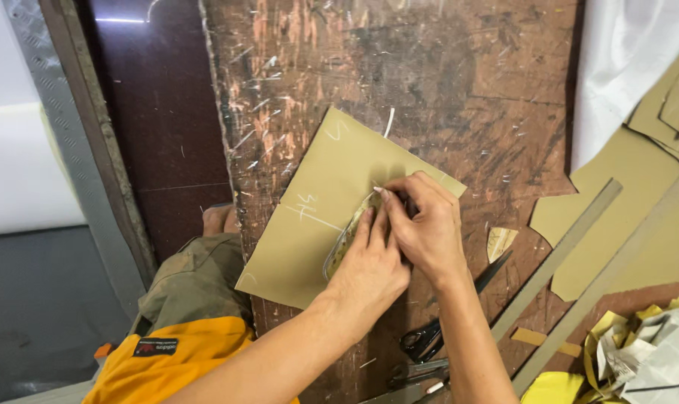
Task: The person places a yellow pattern piece onto a larger piece of cardboard and uses a white marking tool to trace its outline. They then use a ruler to draw straight lines and additional curves on the cardboard, creating a template.
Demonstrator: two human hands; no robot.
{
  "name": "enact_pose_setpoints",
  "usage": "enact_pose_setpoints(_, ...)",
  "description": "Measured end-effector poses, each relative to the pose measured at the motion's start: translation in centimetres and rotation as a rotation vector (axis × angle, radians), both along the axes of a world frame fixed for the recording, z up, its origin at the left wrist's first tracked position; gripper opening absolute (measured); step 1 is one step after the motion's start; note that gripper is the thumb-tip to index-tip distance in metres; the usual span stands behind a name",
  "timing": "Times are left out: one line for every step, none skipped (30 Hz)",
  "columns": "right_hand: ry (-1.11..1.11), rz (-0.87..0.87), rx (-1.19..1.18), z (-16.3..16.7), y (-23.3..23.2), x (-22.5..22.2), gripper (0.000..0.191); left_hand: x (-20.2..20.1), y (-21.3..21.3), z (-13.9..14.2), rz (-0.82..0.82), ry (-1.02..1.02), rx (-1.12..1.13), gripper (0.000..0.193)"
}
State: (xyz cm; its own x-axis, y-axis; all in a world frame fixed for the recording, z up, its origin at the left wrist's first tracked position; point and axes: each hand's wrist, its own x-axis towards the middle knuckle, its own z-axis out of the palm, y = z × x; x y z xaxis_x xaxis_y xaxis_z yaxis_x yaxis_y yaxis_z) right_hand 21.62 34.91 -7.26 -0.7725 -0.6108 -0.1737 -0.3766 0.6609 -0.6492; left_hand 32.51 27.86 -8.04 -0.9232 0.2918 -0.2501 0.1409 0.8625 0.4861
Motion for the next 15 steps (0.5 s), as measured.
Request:
enact_pose_setpoints(0.017, 0.014, -0.003, -0.07, -0.07, 0.1, 0.008, 0.1, 0.0, -0.01, 0.0, -0.001, -0.006, 0.047)
enact_pose_setpoints(0.032, 0.026, 0.0, -0.04, -0.08, 0.19, 0.008, 0.18, 0.06, 0.01, -0.002, -0.003, -0.005, 0.048)
enact_pose_setpoints(0.006, 0.026, 0.017, 0.05, -0.1, 0.27, 0.008, 0.28, 0.1, 0.03, -0.005, -0.002, -0.005, 0.048)
enact_pose_setpoints(-0.015, 0.029, 0.03, 0.12, -0.14, 0.24, 0.008, 0.31, 0.18, 0.02, 0.003, -0.009, -0.007, 0.047)
enact_pose_setpoints(-0.033, 0.032, 0.041, 0.18, -0.21, 0.17, 0.008, 0.29, 0.27, -0.03, 0.012, -0.012, -0.011, 0.047)
enact_pose_setpoints(-0.05, 0.043, 0.058, 0.26, -0.27, 0.1, 0.009, 0.3, 0.36, -0.07, 0.018, -0.016, -0.012, 0.047)
enact_pose_setpoints(-0.067, 0.054, 0.076, 0.32, -0.28, 0.02, 0.009, 0.31, 0.48, -0.13, 0.024, -0.002, -0.018, 0.048)
enact_pose_setpoints(-0.085, 0.066, 0.091, 0.32, -0.35, -0.09, 0.009, 0.32, 0.53, -0.25, 0.03, 0.013, -0.028, 0.05)
enact_pose_setpoints(-0.088, 0.098, 0.076, 0.26, -0.43, -0.23, 0.01, 0.33, 0.53, -0.4, 0.037, 0.028, -0.039, 0.052)
enact_pose_setpoints(-0.094, 0.129, 0.064, 0.26, -0.43, -0.33, 0.011, 0.38, 0.56, -0.51, 0.036, 0.026, -0.028, 0.053)
enact_pose_setpoints(-0.102, 0.159, 0.055, 0.26, -0.42, -0.41, 0.013, 0.47, 0.54, -0.6, 0.035, 0.022, -0.015, 0.053)
enact_pose_setpoints(-0.111, 0.164, 0.076, 0.23, -0.43, -0.43, 0.014, 0.55, 0.48, -0.69, 0.035, 0.019, -0.004, 0.054)
enact_pose_setpoints(-0.119, 0.169, 0.095, 0.21, -0.44, -0.45, 0.014, 0.62, 0.38, -0.77, 0.03, 0.014, 0.004, 0.054)
enact_pose_setpoints(-0.128, 0.174, 0.115, 0.2, -0.45, -0.46, 0.015, 0.7, 0.27, -0.82, 0.025, 0.008, 0.012, 0.054)
enact_pose_setpoints(-0.136, 0.184, 0.114, 0.21, -0.49, -0.49, 0.015, 0.72, 0.14, -0.86, 0.021, 0.003, 0.019, 0.054)
